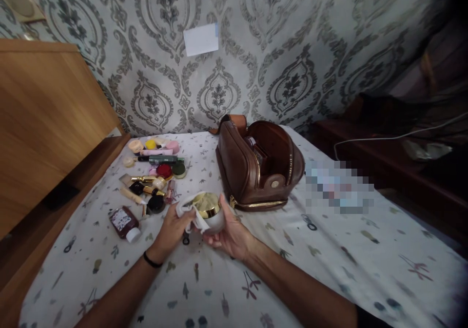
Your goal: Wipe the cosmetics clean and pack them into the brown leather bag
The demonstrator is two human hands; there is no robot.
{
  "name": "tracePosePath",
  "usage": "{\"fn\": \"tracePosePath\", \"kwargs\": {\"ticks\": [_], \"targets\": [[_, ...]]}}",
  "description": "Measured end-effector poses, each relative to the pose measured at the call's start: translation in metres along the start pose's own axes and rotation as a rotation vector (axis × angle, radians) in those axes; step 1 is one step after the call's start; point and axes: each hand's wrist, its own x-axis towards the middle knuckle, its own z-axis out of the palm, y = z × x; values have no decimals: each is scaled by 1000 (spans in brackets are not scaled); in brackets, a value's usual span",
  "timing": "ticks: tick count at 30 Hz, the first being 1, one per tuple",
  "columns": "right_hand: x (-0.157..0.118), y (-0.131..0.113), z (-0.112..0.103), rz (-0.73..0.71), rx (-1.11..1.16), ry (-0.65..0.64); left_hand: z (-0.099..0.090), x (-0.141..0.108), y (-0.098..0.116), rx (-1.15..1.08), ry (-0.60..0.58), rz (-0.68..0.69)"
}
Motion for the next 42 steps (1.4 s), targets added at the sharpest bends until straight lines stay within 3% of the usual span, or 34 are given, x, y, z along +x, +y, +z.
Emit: {"fn": "tracePosePath", "kwargs": {"ticks": [3, 11, 18, 27, 31, 37, 39, 42], "targets": [[2, 0, -1, -111, 12, -2, -2, 2, -1, 53, 125, 61], [7, 12, -6, -432, -87, 13, 7, -6, 12, -97, -81, 75], [0, 11, 0, -578, -211, 80, 5, -4, 10, 7, 14, 156], [3, 12, -4, -425, -121, -67, 2, -3, 8, 159, 111, 119], [4, 10, -4, -384, 5, -26, 4, -2, 8, 56, 66, 32], [9, 11, -7, -387, 36, 38, 6, -4, 13, -65, -120, -22], [10, 13, -8, -406, 2, 52, 5, -4, 10, -40, -73, -14], [9, 15, -8, -430, -51, 37, 2, -3, 4, 86, 125, 1]]}}
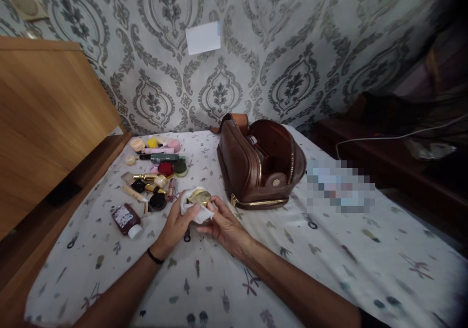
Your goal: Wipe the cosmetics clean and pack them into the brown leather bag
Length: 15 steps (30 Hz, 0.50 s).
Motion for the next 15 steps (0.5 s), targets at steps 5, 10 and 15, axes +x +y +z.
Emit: {"fn": "tracePosePath", "kwargs": {"ticks": [5, 10, 15], "targets": [[-3, -2, 2, 27, 6, -2, -3, 5, -2, 118, 168, 24], [1, -2, 0, 42, 88, 78, 1, 3, 5, -8, -75, 24], [4, -3, -3, 16, 94, 83, 4, 0, 10, -82, -215, 91]]}}
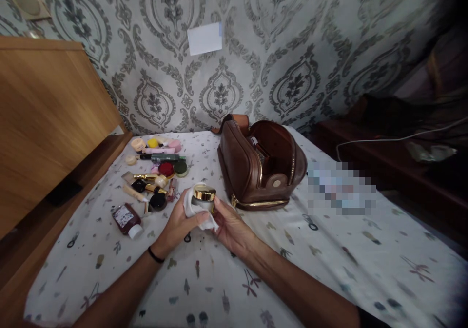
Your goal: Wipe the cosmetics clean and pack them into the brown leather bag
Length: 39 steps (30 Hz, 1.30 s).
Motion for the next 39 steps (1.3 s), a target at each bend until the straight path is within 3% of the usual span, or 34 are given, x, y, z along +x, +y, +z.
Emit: {"fn": "tracePosePath", "kwargs": {"ticks": [5, 9, 15, 17, 23, 28, 30, 35, 39], "targets": [[-5, -7, 6, 102, -5, -70, -3, 1, 2, 245, 91, 134], [-8, -10, 7, 149, 2, -85, -3, 0, 1, 265, 142, 125], [-9, -12, 7, 195, 26, -6, 0, -2, 2, 100, -165, -1], [-9, -12, 8, 203, 7, -9, 1, -3, 3, 138, -191, -5], [-9, -8, 10, 161, 25, 4, 1, -3, 5, 306, 69, 114], [-8, -6, 6, 150, 18, -57, -3, -1, 7, 373, 175, 140], [-8, -4, 5, 155, 8, -66, -3, -2, 8, 333, 143, 91], [-8, -3, 7, 159, 36, -69, -4, -4, 9, 208, -126, -44], [-8, -5, 9, 125, 39, -76, -7, 0, 1, 290, -182, -33]]}}
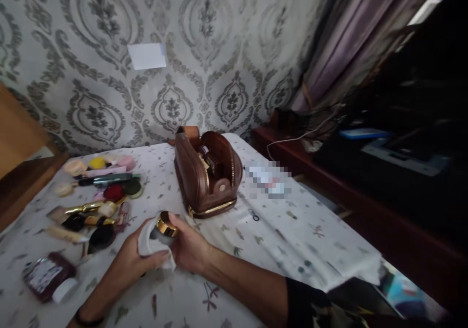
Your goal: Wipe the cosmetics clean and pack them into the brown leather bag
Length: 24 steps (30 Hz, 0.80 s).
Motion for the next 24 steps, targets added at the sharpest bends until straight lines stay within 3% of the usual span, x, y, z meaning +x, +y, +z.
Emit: {"fn": "tracePosePath", "kwargs": {"ticks": [7, 9, 12, 17, 20, 24], "targets": [[5, 5, -9, 37, 3, 23, 6, -2, -10, 290, 308, 135], [8, 7, -14, 41, 22, 55, 5, -3, -10, 324, 336, 145], [9, 6, -17, 68, 25, 14, -1, -4, -16, 276, 333, 104], [4, 3, -12, 5, -75, -112, -18, -5, -40, 213, 437, -64], [2, 3, -11, -5, -88, -104, -16, -8, -47, 205, 428, -85], [5, 6, -11, -50, -26, -30, -1, -10, -34, 64, 273, -80]]}}
